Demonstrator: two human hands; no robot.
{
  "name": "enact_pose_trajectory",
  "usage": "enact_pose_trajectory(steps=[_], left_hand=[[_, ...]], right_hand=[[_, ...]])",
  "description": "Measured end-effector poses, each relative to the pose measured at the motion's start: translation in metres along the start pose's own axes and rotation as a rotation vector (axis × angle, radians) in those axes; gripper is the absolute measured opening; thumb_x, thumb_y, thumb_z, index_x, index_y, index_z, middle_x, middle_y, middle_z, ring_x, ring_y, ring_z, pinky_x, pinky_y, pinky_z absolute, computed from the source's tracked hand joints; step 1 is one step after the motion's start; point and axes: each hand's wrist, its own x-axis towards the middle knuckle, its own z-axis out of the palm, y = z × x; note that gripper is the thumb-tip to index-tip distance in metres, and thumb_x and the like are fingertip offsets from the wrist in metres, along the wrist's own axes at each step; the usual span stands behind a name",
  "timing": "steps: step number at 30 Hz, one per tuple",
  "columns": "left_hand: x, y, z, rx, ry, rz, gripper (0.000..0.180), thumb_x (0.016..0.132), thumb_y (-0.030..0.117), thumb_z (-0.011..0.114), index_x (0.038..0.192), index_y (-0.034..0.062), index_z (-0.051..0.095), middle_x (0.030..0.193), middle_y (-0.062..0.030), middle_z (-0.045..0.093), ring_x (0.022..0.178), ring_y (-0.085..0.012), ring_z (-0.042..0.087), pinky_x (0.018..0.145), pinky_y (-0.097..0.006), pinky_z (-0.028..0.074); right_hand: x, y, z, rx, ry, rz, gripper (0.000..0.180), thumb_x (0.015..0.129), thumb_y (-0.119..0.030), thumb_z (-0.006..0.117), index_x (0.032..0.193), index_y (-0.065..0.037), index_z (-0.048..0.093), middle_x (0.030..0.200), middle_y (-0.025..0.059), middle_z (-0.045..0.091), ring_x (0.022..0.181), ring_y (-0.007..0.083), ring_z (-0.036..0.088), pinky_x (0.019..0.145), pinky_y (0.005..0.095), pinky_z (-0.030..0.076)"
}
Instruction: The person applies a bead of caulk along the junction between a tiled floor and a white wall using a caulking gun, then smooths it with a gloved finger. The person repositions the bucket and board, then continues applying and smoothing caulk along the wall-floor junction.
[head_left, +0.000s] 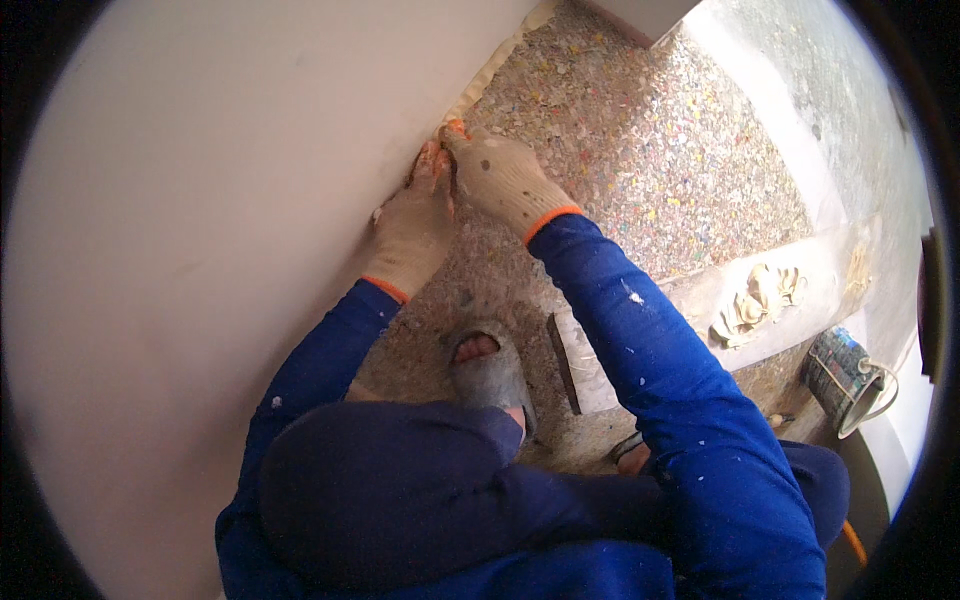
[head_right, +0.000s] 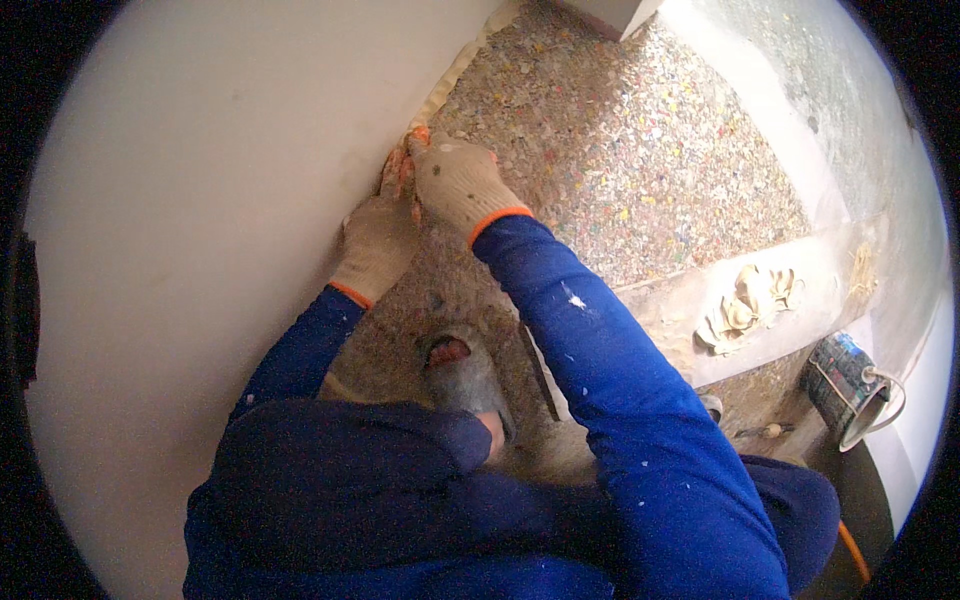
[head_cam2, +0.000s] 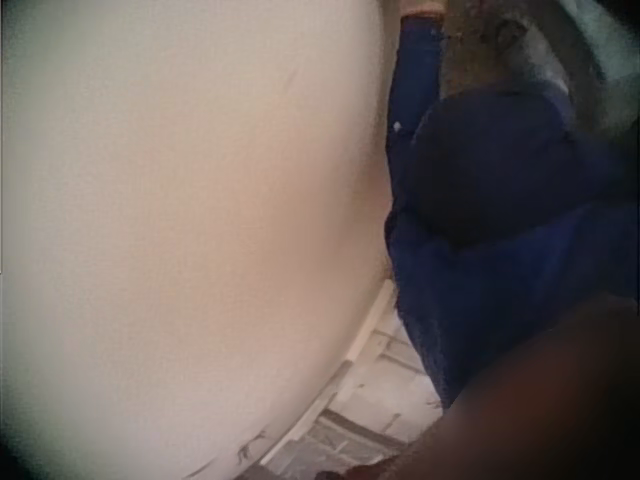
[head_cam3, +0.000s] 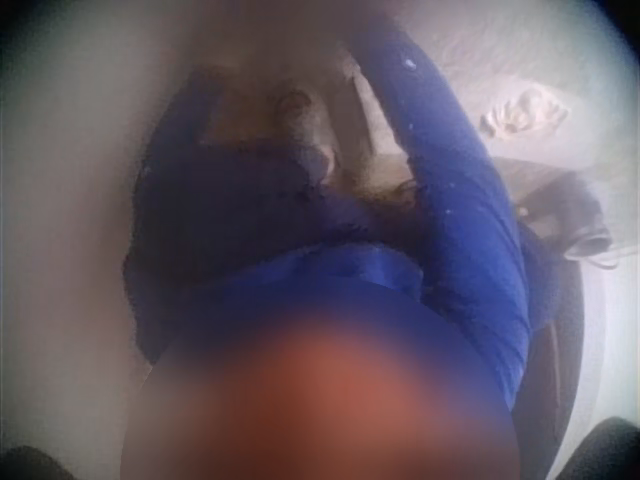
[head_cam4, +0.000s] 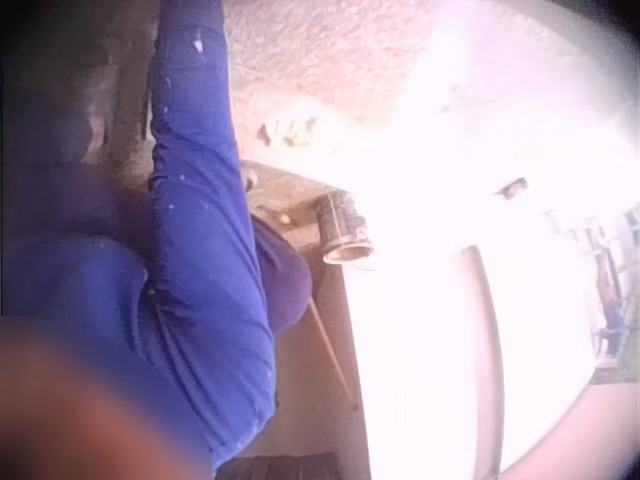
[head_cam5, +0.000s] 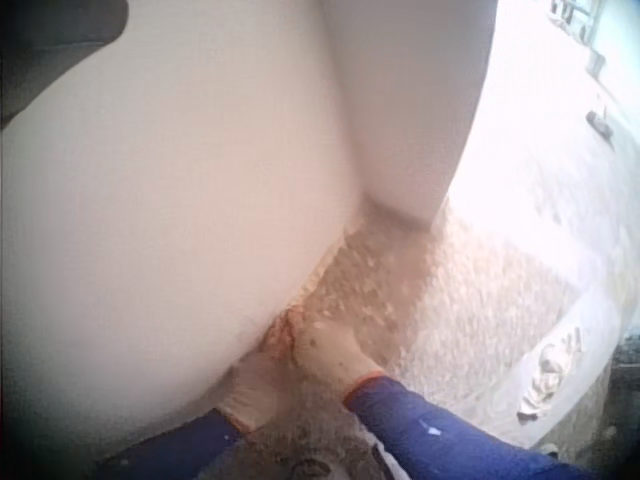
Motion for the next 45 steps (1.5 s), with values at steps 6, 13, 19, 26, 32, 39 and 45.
enact_pose_trajectory(steps=[6, 13, 19, 26, 32, 39, 45], left_hand=[[-0.015, -0.012, 0.002, 0.173, 0.15, 0.162, 0.058, 0.101, 0.024, 0.049, 0.154, 0.005, 0.035, 0.16, -0.0202, 0.033, 0.138, -0.0342, 0.05, 0.104, -0.052, 0.05], [-0.021, -0.01, -0.002, 0.094, 0.042, 0.108, 0.058, 0.102, 0.025, 0.048, 0.153, 0.0036, 0.035, 0.155, -0.0215, 0.039, 0.137, -0.0338, 0.05, 0.108, -0.048, 0.047], [-0.036, -0.014, 0.002, -0.114, 0.122, 0.075, 0.059, 0.101, 0.024, 0.049, 0.155, 0.0058, 0.034, 0.158, -0.0178, 0.037, 0.135, -0.032, 0.052, 0.111, -0.047, 0.045], [-0.056, -0.027, 0.002, -0.202, 0.094, 0.118, 0.056, 0.1, 0.023, 0.052, 0.153, 0.011, 0.04, 0.157, -0.016, 0.042, 0.133, -0.0362, 0.052, 0.111, -0.049, 0.044], [-0.144, -0.017, 0.006, -0.356, 0.153, -0.205, 0.053, 0.108, 0.035, 0.046, 0.154, 0.0113, 0.04, 0.147, -0.0126, 0.054, 0.138, -0.0289, 0.05, 0.111, -0.045, 0.043], [-0.259, -0.016, -0.003, -0.649, 0.307, -0.527, 0.053, 0.108, 0.039, 0.045, 0.157, 0.0193, 0.037, 0.144, -0.0055, 0.056, 0.113, -0.0248, 0.062, 0.09, -0.035, 0.052], [-0.354, -0.01, 0.039, -1.437, 0.258, -0.938, 0.056, 0.109, 0.044, 0.045, 0.159, 0.0197, 0.036, 0.121, 0.0113, 0.056, 0.072, -0.0009, 0.038, 0.066, -0.016, 0.039]], right_hand=[[-0.003, 0.0, 0.0, -0.008, 0.024, 0.091, 0.042, 0.094, -0.015, 0.052, 0.135, -0.006, 0.051, 0.107, 0.02, 0.07, 0.1, 0.0373, 0.071, 0.078, 0.0499, 0.058], [-0.005, -0.014, 0.002, 0.006, -0.091, 0.04, 0.043, 0.095, -0.013, 0.052, 0.137, -0.004, 0.051, 0.111, 0.0212, 0.068, 0.104, 0.0372, 0.07, 0.08, 0.0498, 0.058], [-0.001, -0.022, 0.016, 0.087, -0.15, 0.027, 0.048, 0.095, -0.02, 0.056, 0.137, 0.001, 0.051, 0.121, 0.0229, 0.067, 0.11, 0.0398, 0.068, 0.086, 0.0541, 0.056], [0.009, -0.03, 0.007, 0.374, -0.013, 0.228, 0.074, 0.092, -0.024, 0.059, 0.15, 0.004, 0.022, 0.119, 0.0334, 0.064, 0.111, 0.0452, 0.066, 0.091, 0.0517, 0.054], [0.057, -0.049, 0.041, -0.073, -0.251, -0.041, 0.064, 0.097, -0.025, 0.054, 0.147, 0.009, 0.032, 0.127, 0.034, 0.061, 0.116, 0.0428, 0.065, 0.1, 0.0467, 0.053], [0.059, 0.038, 0.001, -0.893, -0.075, -0.312, 0.05, 0.1, -0.027, 0.048, 0.129, 0.012, 0.059, 0.129, 0.032, 0.062, 0.119, 0.0384, 0.065, 0.105, 0.0427, 0.05], [0.1, 0.119, -0.056, -0.526, 0.066, -0.042, 0.063, 0.104, -0.031, 0.043, 0.149, 0.011, 0.034, 0.127, 0.0296, 0.065, 0.119, 0.0357, 0.066, 0.103, 0.0446, 0.051]])
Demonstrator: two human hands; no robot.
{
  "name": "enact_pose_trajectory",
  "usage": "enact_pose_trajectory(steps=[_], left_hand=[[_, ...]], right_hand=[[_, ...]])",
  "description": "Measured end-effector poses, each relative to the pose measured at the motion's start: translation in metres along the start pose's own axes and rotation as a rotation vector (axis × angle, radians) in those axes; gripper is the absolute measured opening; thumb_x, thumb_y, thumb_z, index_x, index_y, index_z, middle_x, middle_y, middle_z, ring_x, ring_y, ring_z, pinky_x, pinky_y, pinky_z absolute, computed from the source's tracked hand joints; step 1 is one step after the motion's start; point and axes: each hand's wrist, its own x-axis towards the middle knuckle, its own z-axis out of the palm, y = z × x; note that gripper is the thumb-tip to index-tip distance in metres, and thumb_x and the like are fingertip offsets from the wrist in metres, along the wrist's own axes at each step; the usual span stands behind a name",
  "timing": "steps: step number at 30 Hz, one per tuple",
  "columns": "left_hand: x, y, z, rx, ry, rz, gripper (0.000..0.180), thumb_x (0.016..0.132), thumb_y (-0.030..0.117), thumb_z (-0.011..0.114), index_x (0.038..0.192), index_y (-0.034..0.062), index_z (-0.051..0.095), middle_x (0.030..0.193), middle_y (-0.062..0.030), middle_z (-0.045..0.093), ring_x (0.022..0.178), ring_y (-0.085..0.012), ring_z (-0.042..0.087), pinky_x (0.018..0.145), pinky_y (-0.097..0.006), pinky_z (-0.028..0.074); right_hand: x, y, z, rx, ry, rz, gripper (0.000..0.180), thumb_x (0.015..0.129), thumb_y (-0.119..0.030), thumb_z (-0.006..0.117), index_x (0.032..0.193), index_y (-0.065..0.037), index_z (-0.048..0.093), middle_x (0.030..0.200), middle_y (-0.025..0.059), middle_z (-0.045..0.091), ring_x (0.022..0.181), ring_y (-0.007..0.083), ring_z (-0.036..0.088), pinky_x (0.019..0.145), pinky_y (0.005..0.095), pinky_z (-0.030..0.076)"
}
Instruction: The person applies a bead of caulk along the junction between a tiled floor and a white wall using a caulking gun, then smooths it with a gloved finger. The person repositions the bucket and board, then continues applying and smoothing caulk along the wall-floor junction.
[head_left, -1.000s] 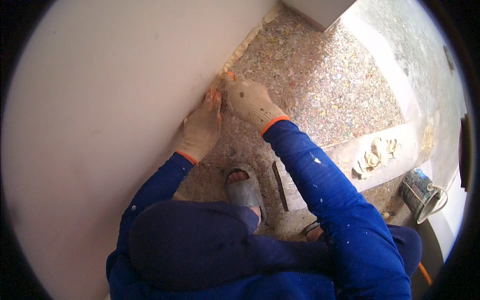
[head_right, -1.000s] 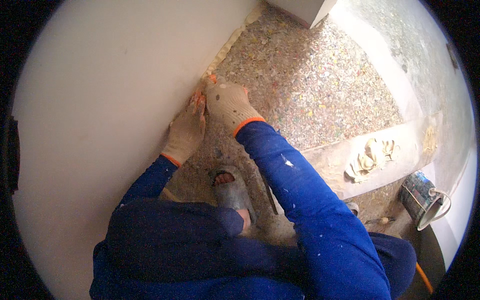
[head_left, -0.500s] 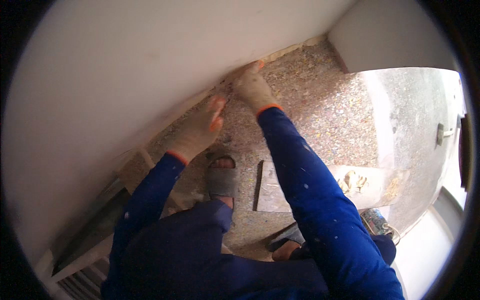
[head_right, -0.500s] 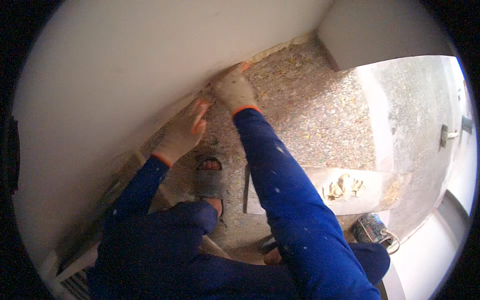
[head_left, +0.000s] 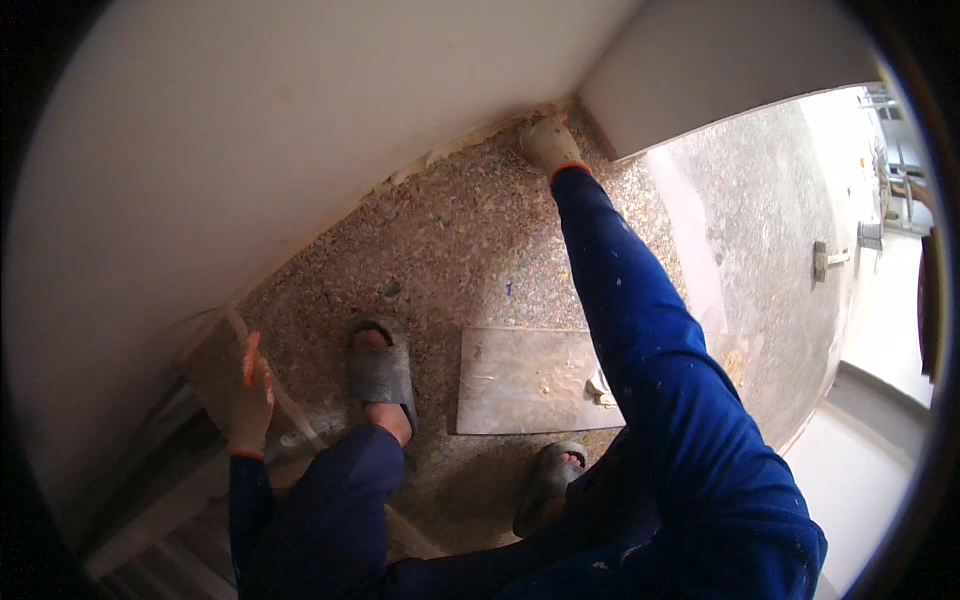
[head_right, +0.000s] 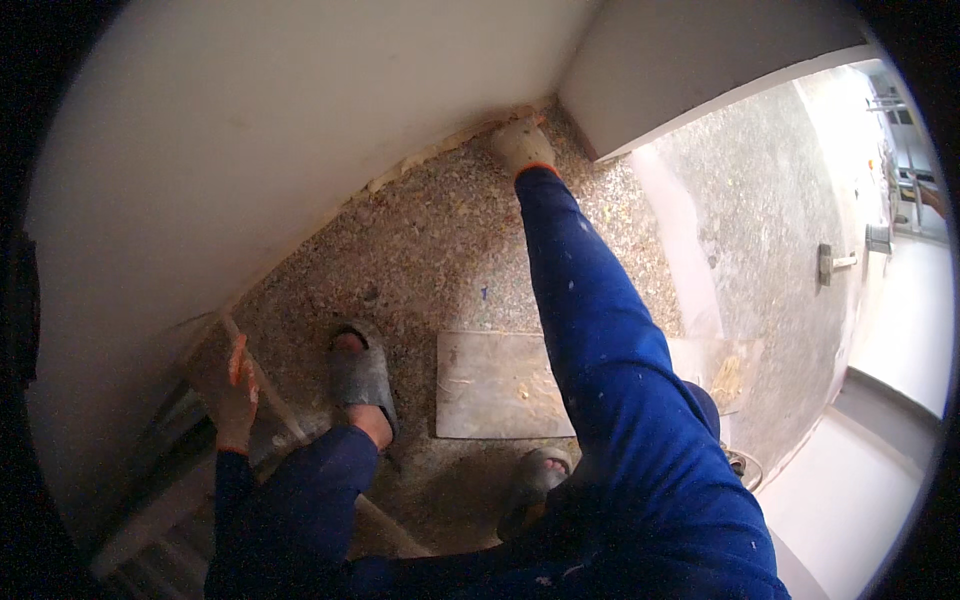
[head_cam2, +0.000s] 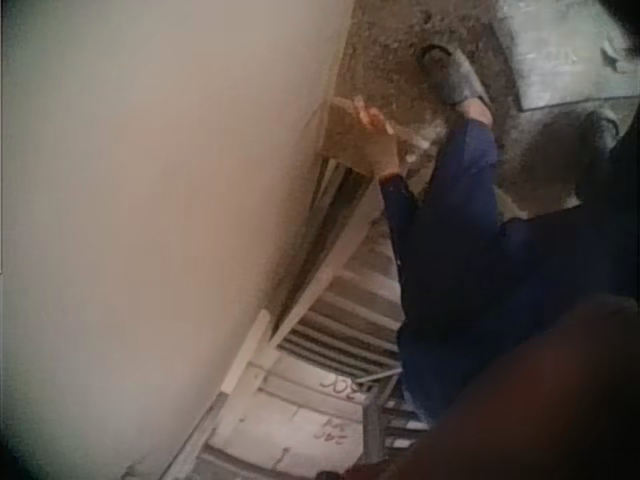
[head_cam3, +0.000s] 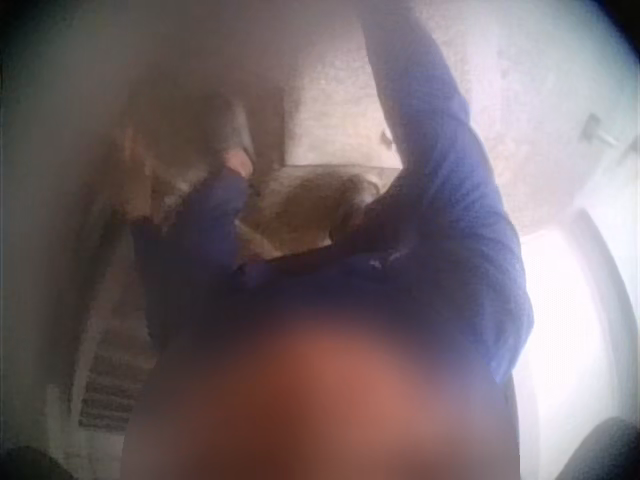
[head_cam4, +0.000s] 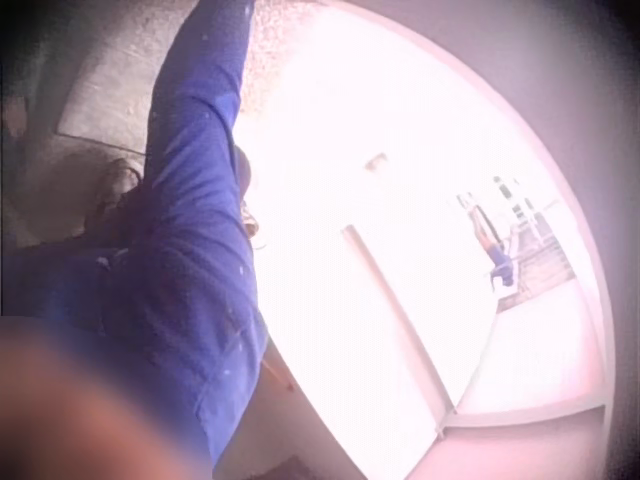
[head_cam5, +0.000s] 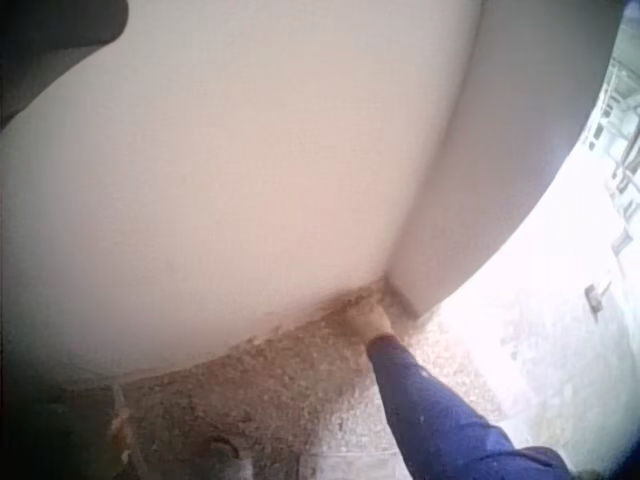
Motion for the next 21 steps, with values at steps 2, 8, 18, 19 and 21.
enact_pose_trajectory(steps=[2, 8, 18, 19, 21], left_hand=[[-0.006, -0.026, -0.011, -0.081, -0.03, -0.018, 0.054, 0.11, 0.042, 0.042, 0.159, 0.0186, 0.037, 0.129, 0.0106, 0.054, 0.075, -0.0007, 0.04, 0.066, -0.016, 0.04], [-0.008, -0.033, -0.011, -0.066, 0.018, 0.048, 0.055, 0.11, 0.039, 0.045, 0.159, 0.0151, 0.036, 0.147, 0.0082, 0.049, 0.072, -0.0001, 0.04, 0.063, -0.016, 0.039], [-0.014, -0.024, -0.002, -0.075, -0.066, -0.104, 0.056, 0.11, 0.039, 0.046, 0.159, 0.0135, 0.037, 0.153, 0.0057, 0.045, 0.07, -0.0031, 0.037, 0.065, -0.018, 0.041], [-0.014, -0.027, -0.002, -0.109, -0.069, -0.085, 0.056, 0.11, 0.039, 0.046, 0.159, 0.0134, 0.036, 0.154, 0.0055, 0.045, 0.076, -0.0024, 0.041, 0.069, -0.017, 0.042], [-0.015, -0.03, -0.003, -0.18, -0.079, -0.041, 0.055, 0.11, 0.037, 0.045, 0.159, 0.0131, 0.036, 0.156, 0.005, 0.043, 0.089, -0.001, 0.049, 0.077, -0.016, 0.044]], right_hand=[[0.012, -0.005, 0.006, 0.182, -0.079, 0.04, 0.068, 0.103, -0.034, 0.045, 0.151, 0.011, 0.028, 0.129, 0.0288, 0.064, 0.119, 0.0364, 0.066, 0.103, 0.0453, 0.051], [-0.006, -0.043, -0.012, 0.358, -0.189, 0.33, 0.061, 0.101, -0.028, 0.046, 0.151, 0.006, 0.037, 0.134, 0.0211, 0.064, 0.119, 0.0401, 0.065, 0.103, 0.0502, 0.05], [-0.004, -0.057, -0.023, -0.412, -0.276, -0.366, 0.052, 0.096, -0.031, 0.054, 0.142, -0.006, 0.058, 0.143, 0.0221, 0.058, 0.132, 0.0382, 0.056, 0.109, 0.0633, 0.039], [0.002, -0.064, -0.015, -0.263, -0.227, -0.285, 0.052, 0.096, -0.03, 0.055, 0.141, -0.006, 0.058, 0.142, 0.0218, 0.058, 0.133, 0.0381, 0.055, 0.108, 0.0653, 0.039], [0.006, -0.066, -0.004, -0.214, -0.234, -0.226, 0.05, 0.097, -0.03, 0.055, 0.14, -0.006, 0.059, 0.142, 0.0214, 0.058, 0.134, 0.0384, 0.054, 0.107, 0.0673, 0.039]])
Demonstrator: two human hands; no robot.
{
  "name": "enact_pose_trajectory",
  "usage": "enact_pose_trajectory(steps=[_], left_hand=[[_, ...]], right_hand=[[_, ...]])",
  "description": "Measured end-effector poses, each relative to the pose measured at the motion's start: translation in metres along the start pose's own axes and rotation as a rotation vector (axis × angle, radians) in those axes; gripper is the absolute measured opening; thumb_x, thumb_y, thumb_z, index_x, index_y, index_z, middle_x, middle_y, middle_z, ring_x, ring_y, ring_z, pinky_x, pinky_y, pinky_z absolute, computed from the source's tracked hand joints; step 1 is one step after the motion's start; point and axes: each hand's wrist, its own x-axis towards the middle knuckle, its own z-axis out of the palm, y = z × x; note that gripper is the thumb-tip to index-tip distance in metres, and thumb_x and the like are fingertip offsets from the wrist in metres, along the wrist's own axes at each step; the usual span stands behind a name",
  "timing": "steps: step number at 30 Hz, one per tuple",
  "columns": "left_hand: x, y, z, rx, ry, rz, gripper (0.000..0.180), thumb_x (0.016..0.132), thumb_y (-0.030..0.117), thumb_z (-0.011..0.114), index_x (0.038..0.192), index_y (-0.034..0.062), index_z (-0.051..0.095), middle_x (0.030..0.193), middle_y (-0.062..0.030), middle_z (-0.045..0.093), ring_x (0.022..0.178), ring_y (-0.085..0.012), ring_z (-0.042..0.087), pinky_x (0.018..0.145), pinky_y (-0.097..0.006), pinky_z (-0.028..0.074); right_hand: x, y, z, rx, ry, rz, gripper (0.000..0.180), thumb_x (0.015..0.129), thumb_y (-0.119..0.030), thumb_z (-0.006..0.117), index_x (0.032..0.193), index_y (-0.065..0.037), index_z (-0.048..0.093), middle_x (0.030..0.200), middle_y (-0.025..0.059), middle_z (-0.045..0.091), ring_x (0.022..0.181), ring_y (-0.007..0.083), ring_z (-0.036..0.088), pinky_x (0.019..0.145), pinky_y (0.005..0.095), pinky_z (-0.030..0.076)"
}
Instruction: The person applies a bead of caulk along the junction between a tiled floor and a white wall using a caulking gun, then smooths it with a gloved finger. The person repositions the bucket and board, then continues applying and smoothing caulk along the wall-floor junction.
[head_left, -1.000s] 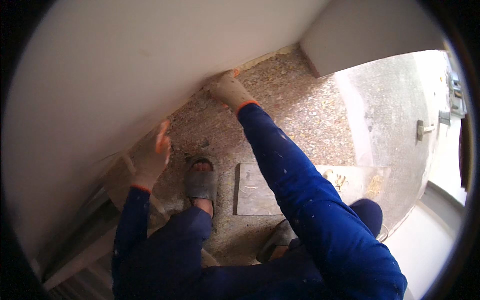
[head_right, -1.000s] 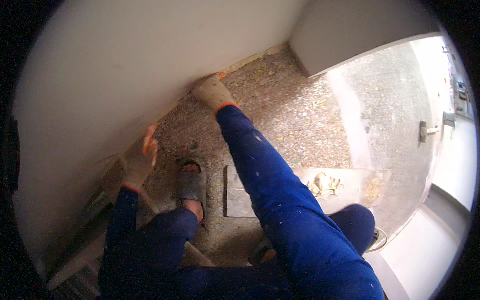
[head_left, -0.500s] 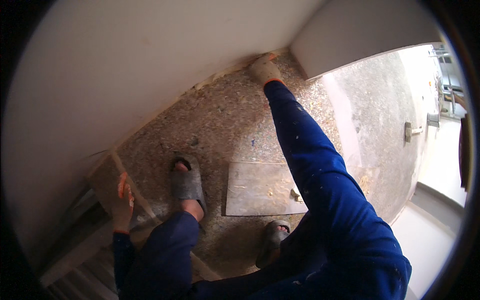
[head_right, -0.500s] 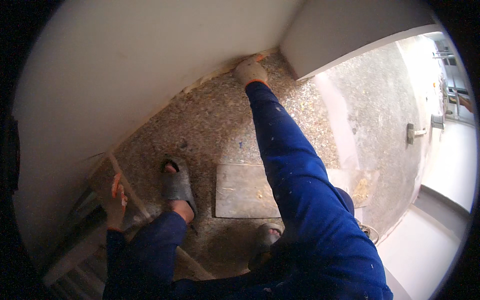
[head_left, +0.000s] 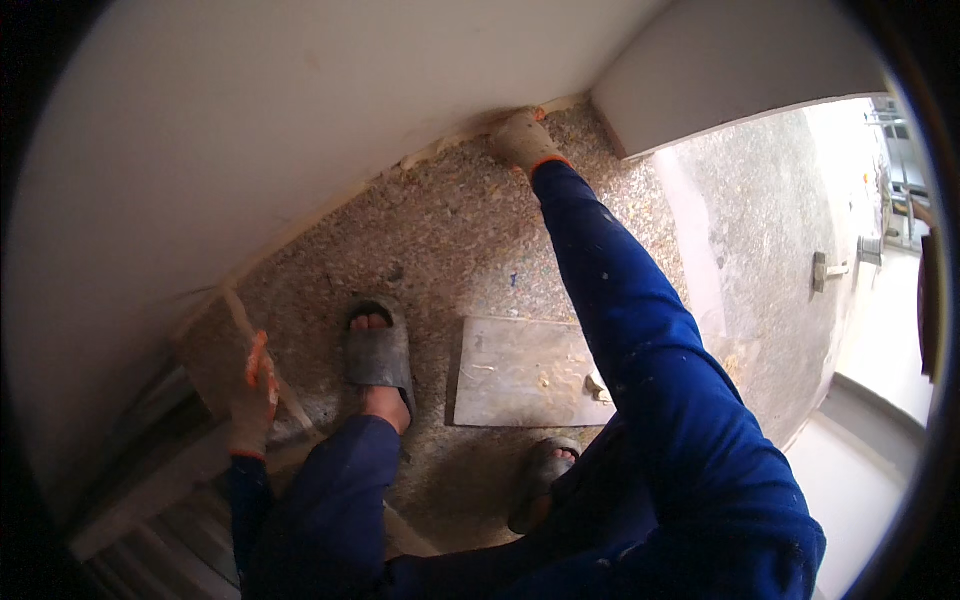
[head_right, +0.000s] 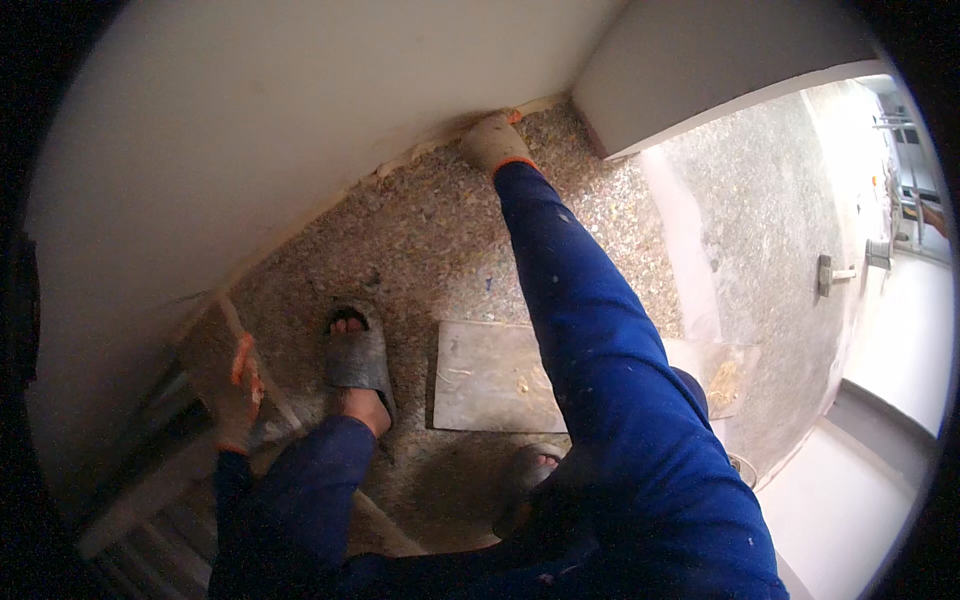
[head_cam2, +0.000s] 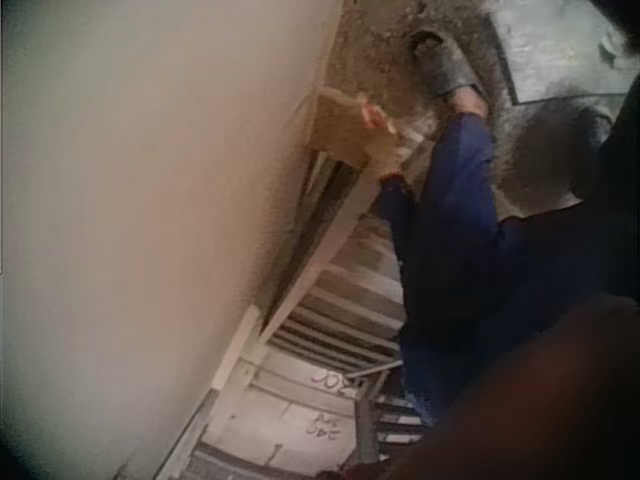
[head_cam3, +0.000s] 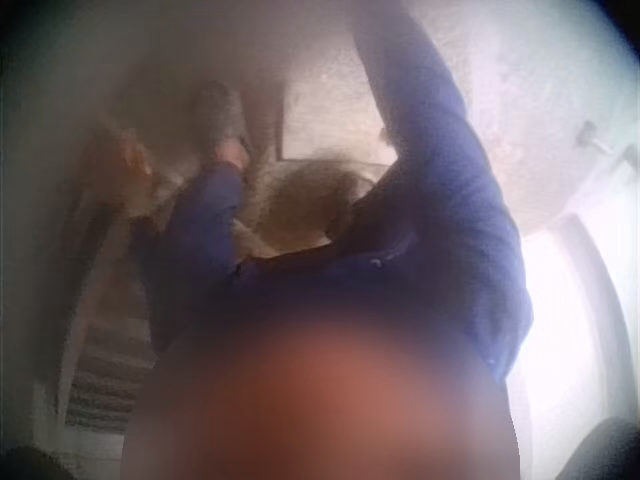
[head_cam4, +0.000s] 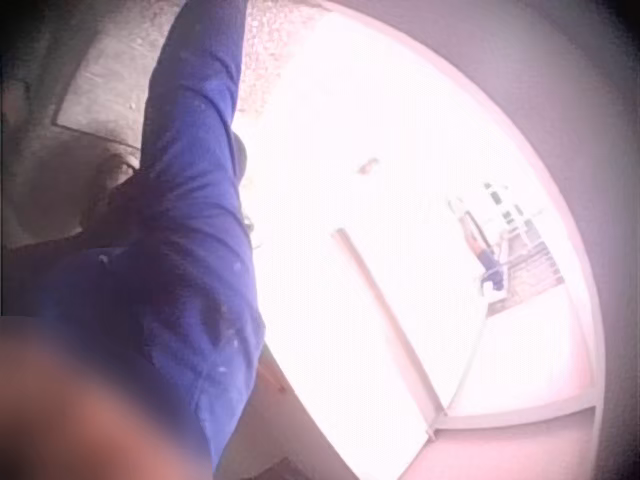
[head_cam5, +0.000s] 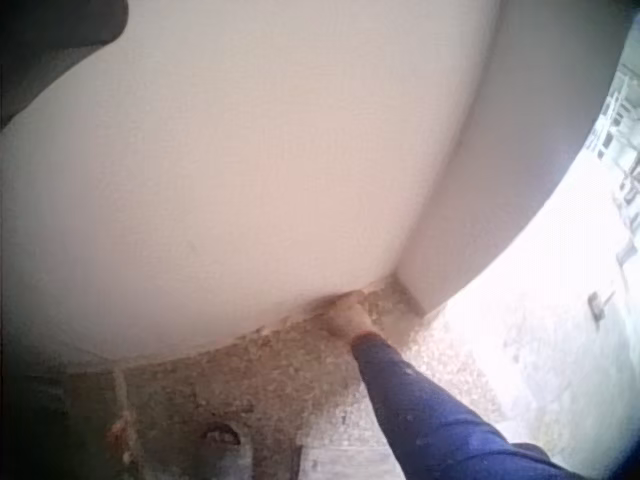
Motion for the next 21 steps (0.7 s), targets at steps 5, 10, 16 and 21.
enact_pose_trajectory(steps=[5, 10, 16, 21], left_hand=[[-0.011, -0.005, -0.001, 0.088, 0.037, -0.012, 0.051, 0.111, 0.034, 0.042, 0.158, 0.0136, 0.038, 0.163, 0.0022, 0.034, 0.125, -0.003, 0.038, 0.093, -0.016, 0.041], [-0.025, -0.017, -0.004, -0.05, 0.084, -0.021, 0.058, 0.109, 0.042, 0.047, 0.157, 0.0117, 0.037, 0.157, -0.0003, 0.042, 0.087, -0.0016, 0.053, 0.076, -0.018, 0.049], [-0.028, -0.01, 0.001, 0.092, 0.116, -0.056, 0.055, 0.108, 0.039, 0.05, 0.157, 0.0158, 0.039, 0.156, 0.0042, 0.044, 0.072, -0.0013, 0.042, 0.069, -0.018, 0.044], [-0.025, -0.008, 0.009, 0.058, 0.073, 0.035, 0.056, 0.108, 0.039, 0.052, 0.158, 0.0159, 0.039, 0.154, 0.0044, 0.045, 0.071, -0.0016, 0.04, 0.067, -0.016, 0.04]], right_hand=[[-0.018, 0.03, -0.006, -0.47, 0.261, 0.104, 0.035, 0.088, -0.021, 0.071, 0.121, -0.009, 0.072, 0.12, 0.0135, 0.072, 0.115, 0.0355, 0.068, 0.094, 0.0619, 0.051], [-0.021, 0.041, -0.039, -0.002, -0.027, 0.093, 0.038, 0.092, -0.023, 0.062, 0.122, -0.002, 0.068, 0.116, 0.0167, 0.073, 0.108, 0.0328, 0.071, 0.091, 0.0501, 0.057], [-0.025, -0.038, -0.004, -0.021, 0.261, 0.131, 0.051, 0.098, -0.029, 0.052, 0.139, 0.002, 0.055, 0.134, 0.0227, 0.064, 0.121, 0.0353, 0.065, 0.103, 0.0584, 0.046], [-0.035, 0.022, -0.003, -0.534, 0.189, -0.006, 0.042, 0.102, -0.021, 0.046, 0.133, 0.001, 0.063, 0.135, 0.0264, 0.062, 0.121, 0.0405, 0.064, 0.103, 0.0711, 0.042]])
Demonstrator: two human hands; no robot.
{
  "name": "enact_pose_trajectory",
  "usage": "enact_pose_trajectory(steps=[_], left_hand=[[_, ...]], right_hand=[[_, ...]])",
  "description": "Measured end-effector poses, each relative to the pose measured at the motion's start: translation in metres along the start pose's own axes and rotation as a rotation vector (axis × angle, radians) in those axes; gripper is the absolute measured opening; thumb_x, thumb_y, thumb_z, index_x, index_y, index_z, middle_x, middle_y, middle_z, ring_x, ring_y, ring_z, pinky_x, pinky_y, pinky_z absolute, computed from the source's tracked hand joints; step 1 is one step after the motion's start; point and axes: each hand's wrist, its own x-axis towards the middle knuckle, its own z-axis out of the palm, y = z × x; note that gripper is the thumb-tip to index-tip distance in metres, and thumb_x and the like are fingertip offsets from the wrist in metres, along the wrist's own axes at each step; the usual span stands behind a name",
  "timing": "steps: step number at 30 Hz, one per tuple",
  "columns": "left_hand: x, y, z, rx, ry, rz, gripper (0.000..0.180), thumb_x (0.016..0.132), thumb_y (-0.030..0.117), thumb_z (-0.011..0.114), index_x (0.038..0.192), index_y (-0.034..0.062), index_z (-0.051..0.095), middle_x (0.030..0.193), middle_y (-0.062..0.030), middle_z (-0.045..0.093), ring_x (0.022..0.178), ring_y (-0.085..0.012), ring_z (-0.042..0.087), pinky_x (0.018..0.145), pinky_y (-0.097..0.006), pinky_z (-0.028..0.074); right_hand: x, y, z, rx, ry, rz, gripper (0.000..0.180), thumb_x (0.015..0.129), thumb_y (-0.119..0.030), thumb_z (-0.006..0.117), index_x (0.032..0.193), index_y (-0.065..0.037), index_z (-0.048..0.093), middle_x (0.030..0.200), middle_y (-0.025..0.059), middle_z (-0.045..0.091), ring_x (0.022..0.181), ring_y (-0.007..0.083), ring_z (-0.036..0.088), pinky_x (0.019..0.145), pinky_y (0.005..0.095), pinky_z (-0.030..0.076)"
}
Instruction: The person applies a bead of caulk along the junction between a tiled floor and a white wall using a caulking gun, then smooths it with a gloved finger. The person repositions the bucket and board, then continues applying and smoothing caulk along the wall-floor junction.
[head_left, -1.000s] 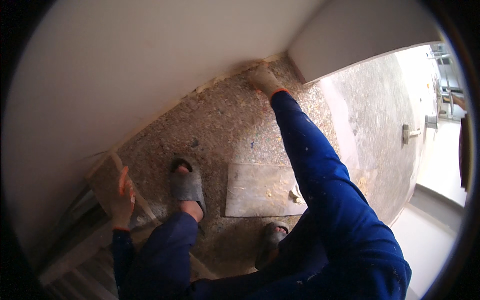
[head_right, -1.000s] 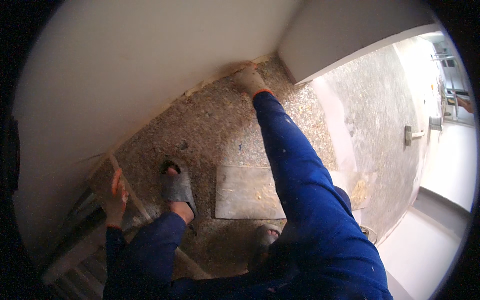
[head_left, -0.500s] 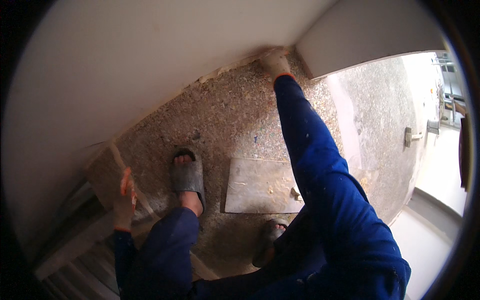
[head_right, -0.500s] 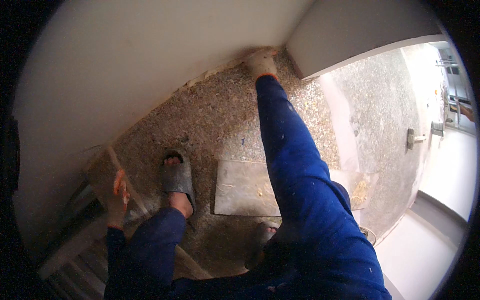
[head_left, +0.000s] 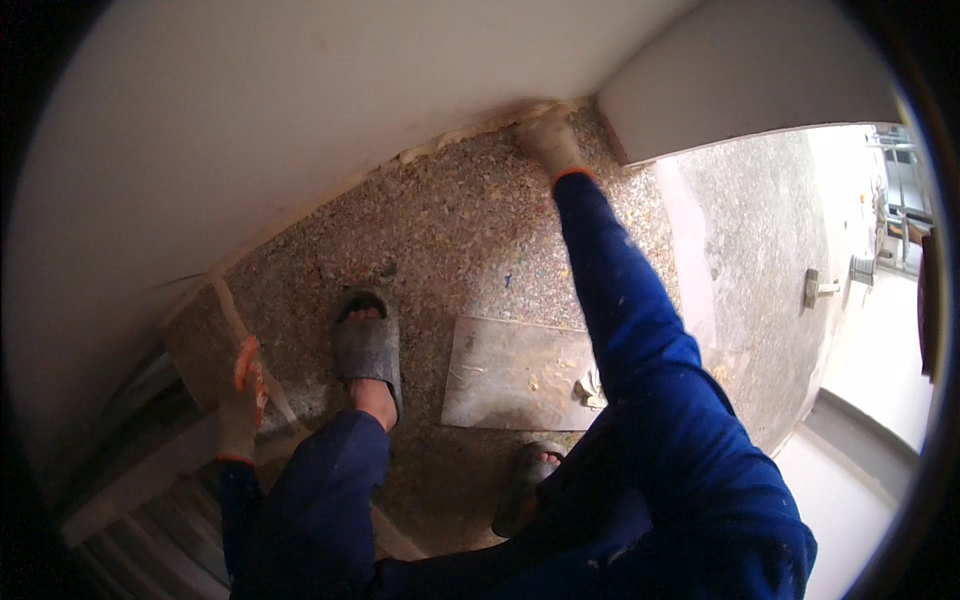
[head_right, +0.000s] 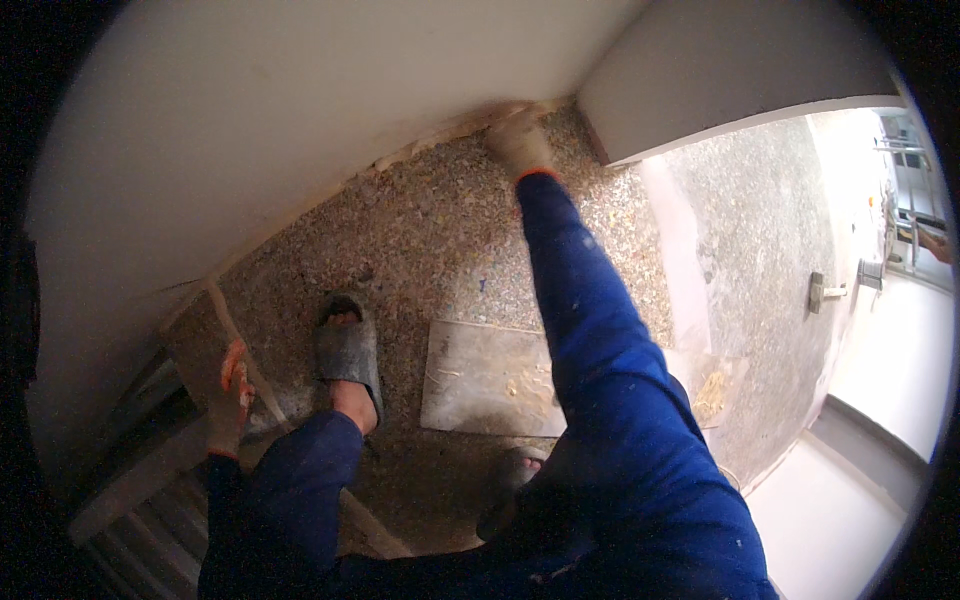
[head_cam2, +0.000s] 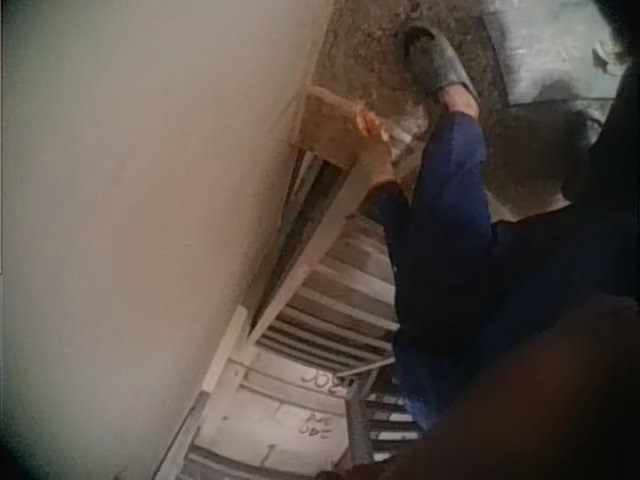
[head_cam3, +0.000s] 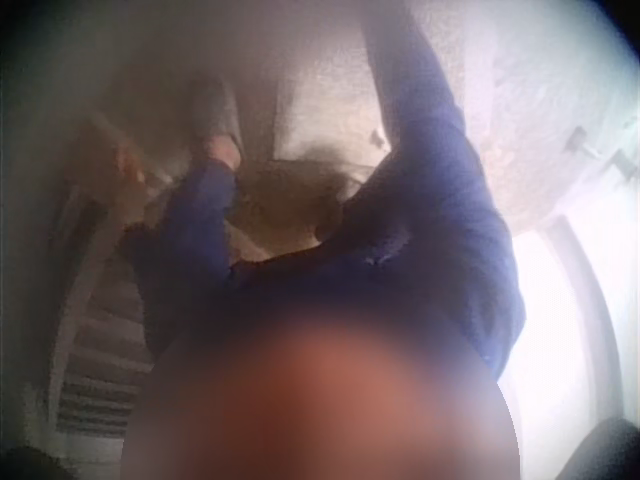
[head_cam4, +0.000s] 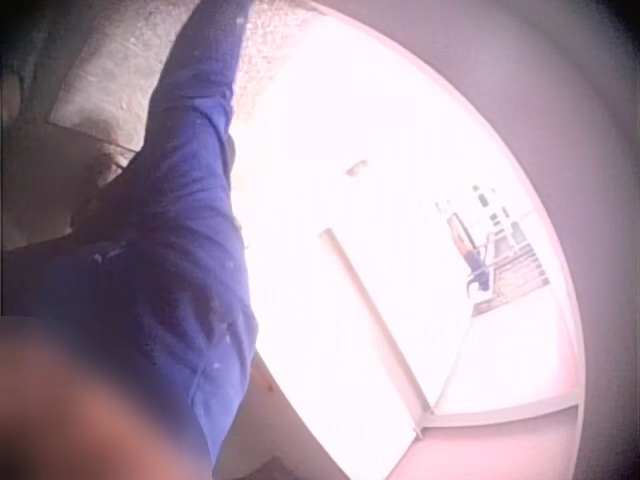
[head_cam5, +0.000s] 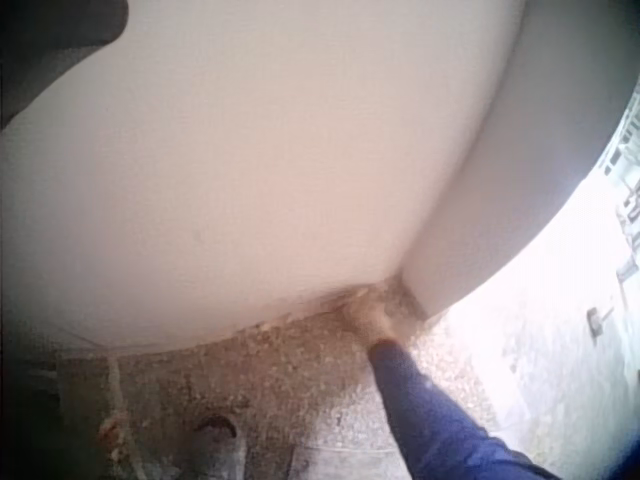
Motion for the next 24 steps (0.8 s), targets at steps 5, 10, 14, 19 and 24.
enact_pose_trajectory(steps=[5, 10, 14, 19, 24], left_hand=[[0.004, -0.017, -0.017, 0.1, 0.046, -0.243, 0.056, 0.108, 0.039, 0.051, 0.158, 0.0158, 0.039, 0.154, 0.0049, 0.045, 0.072, -0.0023, 0.04, 0.065, -0.017, 0.04], [0.005, -0.013, -0.022, 0.122, 0.004, -0.081, 0.059, 0.108, 0.045, 0.047, 0.156, 0.0129, 0.039, 0.154, -0.0025, 0.045, 0.08, -0.0049, 0.048, 0.075, -0.021, 0.046], [0.008, 0.001, -0.009, 0.158, -0.023, 0.013, 0.057, 0.108, 0.045, 0.046, 0.156, 0.0147, 0.041, 0.15, 0.0021, 0.049, 0.076, -0.0033, 0.044, 0.074, -0.02, 0.043], [0.001, -0.001, -0.006, 0.169, 0.011, -0.093, 0.058, 0.108, 0.047, 0.046, 0.156, 0.0153, 0.041, 0.15, 0.0038, 0.049, 0.074, -0.0023, 0.04, 0.073, -0.019, 0.042], [0.001, -0.003, -0.007, 0.087, -0.012, -0.063, 0.058, 0.108, 0.046, 0.047, 0.156, 0.015, 0.041, 0.15, 0.0032, 0.049, 0.075, -0.0029, 0.041, 0.074, -0.019, 0.043]], right_hand=[[0.025, 0.045, 0.048, 0.035, -0.124, 0.014, 0.042, 0.096, -0.026, 0.057, 0.127, 0.001, 0.066, 0.123, 0.0235, 0.068, 0.115, 0.0378, 0.067, 0.098, 0.0675, 0.046], [0.027, -0.03, 0.071, 0.236, 0.613, 0.219, 0.04, 0.093, -0.027, 0.063, 0.119, 0.002, 0.069, 0.108, 0.0213, 0.074, 0.105, 0.0364, 0.071, 0.097, 0.0654, 0.048], [0.006, 0.004, 0.047, -0.02, 0.105, 0.029, 0.039, 0.099, -0.03, 0.057, 0.125, -0.003, 0.068, 0.128, 0.0175, 0.068, 0.118, 0.0369, 0.065, 0.105, 0.0612, 0.043], [0.017, 0.056, 0.008, 0.04, -0.283, -0.092, 0.038, 0.096, -0.027, 0.062, 0.126, -0.005, 0.068, 0.126, 0.0162, 0.07, 0.112, 0.0371, 0.068, 0.097, 0.0625, 0.049], [0.027, -0.059, -0.004, 0.163, 0.199, 0.002, 0.034, 0.096, -0.02, 0.058, 0.116, 0.002, 0.072, 0.114, 0.0149, 0.074, 0.099, 0.0389, 0.072, 0.094, 0.0691, 0.049]])
